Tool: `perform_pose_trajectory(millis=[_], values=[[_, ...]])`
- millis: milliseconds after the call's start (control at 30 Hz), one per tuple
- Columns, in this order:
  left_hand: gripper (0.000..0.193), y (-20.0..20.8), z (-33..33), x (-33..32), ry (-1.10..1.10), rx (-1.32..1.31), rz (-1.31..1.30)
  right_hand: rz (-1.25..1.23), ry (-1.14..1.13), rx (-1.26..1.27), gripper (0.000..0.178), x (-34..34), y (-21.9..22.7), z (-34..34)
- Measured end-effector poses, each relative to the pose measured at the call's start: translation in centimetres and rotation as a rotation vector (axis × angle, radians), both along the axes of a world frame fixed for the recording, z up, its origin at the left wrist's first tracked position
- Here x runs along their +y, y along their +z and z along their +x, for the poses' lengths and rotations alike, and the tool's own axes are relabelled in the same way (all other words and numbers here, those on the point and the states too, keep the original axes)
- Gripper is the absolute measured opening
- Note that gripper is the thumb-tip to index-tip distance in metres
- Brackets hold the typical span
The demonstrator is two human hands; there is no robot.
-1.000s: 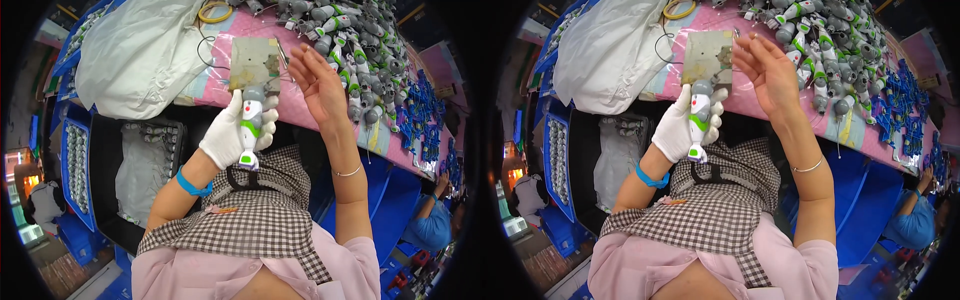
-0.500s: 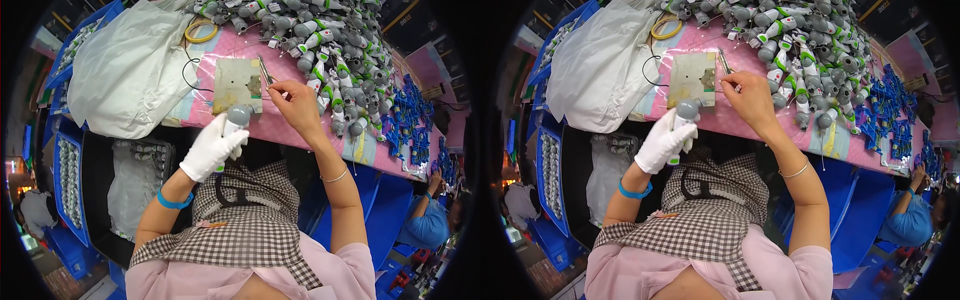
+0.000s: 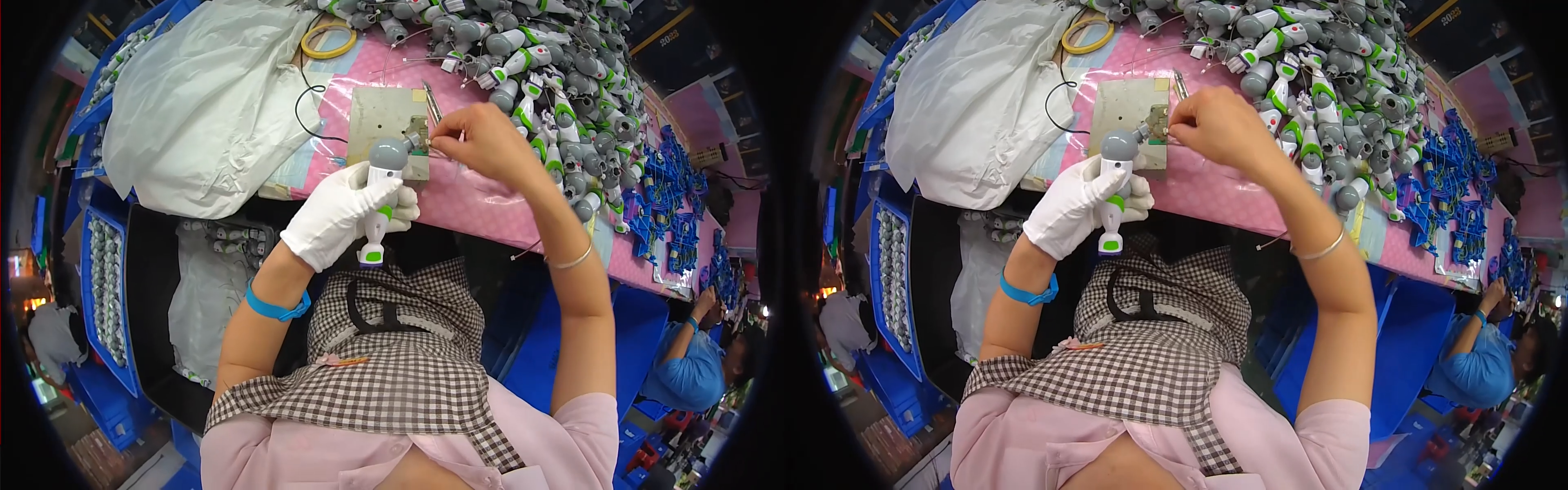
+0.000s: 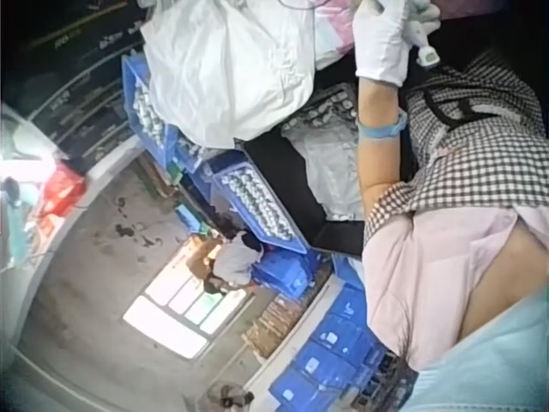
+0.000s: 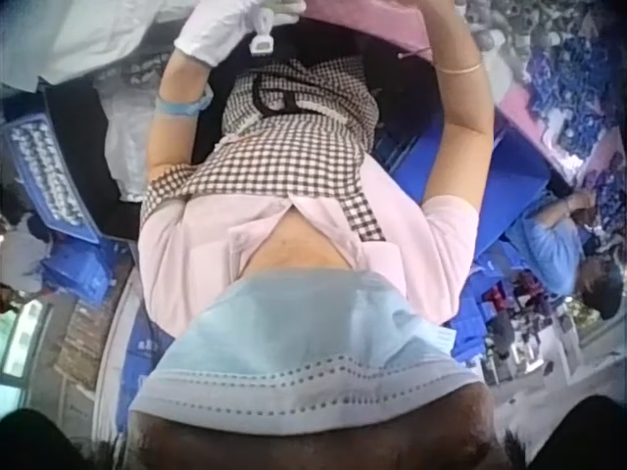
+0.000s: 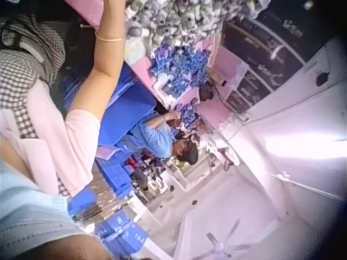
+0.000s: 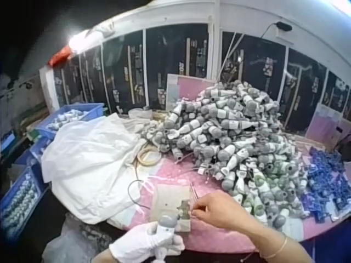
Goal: Assembling and testing plastic toy figurines, specifically Buzz Lightyear models, at a factory workbench using a fixture.
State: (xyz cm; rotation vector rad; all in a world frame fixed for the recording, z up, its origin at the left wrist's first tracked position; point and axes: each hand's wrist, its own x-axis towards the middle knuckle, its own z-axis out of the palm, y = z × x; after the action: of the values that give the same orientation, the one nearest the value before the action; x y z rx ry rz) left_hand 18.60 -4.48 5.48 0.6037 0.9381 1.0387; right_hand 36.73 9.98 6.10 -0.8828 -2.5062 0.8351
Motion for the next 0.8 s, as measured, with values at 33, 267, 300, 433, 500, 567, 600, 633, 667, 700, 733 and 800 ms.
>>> perform_pose_trajectory(millis=[33,267,300,433,500,567,600,633,667,700,733,800], values=[[0.040,-0.1,0.0,0.0,0.000,-0.001,-0.005,-0.005,0.000,-0.001,0.016,0.6,0.5,-0.3],[0.040,-0.6,0.2,0.2,0.048,-0.041,0.029,-0.598,0.123,-0.229,0.015,3.0,2.3,-1.4],[0.040,-0.8,0.1,0.2,0.047,-0.045,0.031,-0.595,0.121,-0.227,0.015,3.0,2.1,-1.3],[0.041,-0.5,0.2,0.1,0.021,-0.004,0.029,-0.628,0.112,-0.185,0.018,2.7,1.7,-0.8],[0.041,-0.7,-0.2,-0.1,0.002,-0.057,0.015,-0.426,0.044,-0.189,0.018,2.5,2.5,-0.8],[0.038,-0.3,-0.3,-0.5,0.018,-0.175,0.050,-0.533,-0.123,0.058,0.021,2.8,4.3,0.5],[0.035,0.0,-0.3,-0.7,0.037,-0.294,0.081,-0.504,-0.189,0.106,0.023,3.0,4.1,1.0],[0.035,0.7,-0.1,-1.0,0.033,-0.292,0.086,-0.474,-0.256,0.156,0.024,3.1,3.6,1.5],[0.032,1.3,0.1,-1.1,0.169,-0.357,0.183,-0.326,-0.263,-0.013,0.024,3.2,2.8,1.8],[0.030,1.6,0.3,-1.1,0.305,-0.421,0.280,-0.177,-0.269,-0.181,0.023,3.4,1.7,2.1],[0.031,1.4,0.0,-1.1,0.355,-0.456,0.366,0.204,-0.237,-0.290,0.019,3.2,-0.1,2.2],[0.032,0.4,0.0,-1.1,0.427,-0.370,0.430,0.347,-0.373,-0.472,0.016,1.4,-1.9,0.5]])
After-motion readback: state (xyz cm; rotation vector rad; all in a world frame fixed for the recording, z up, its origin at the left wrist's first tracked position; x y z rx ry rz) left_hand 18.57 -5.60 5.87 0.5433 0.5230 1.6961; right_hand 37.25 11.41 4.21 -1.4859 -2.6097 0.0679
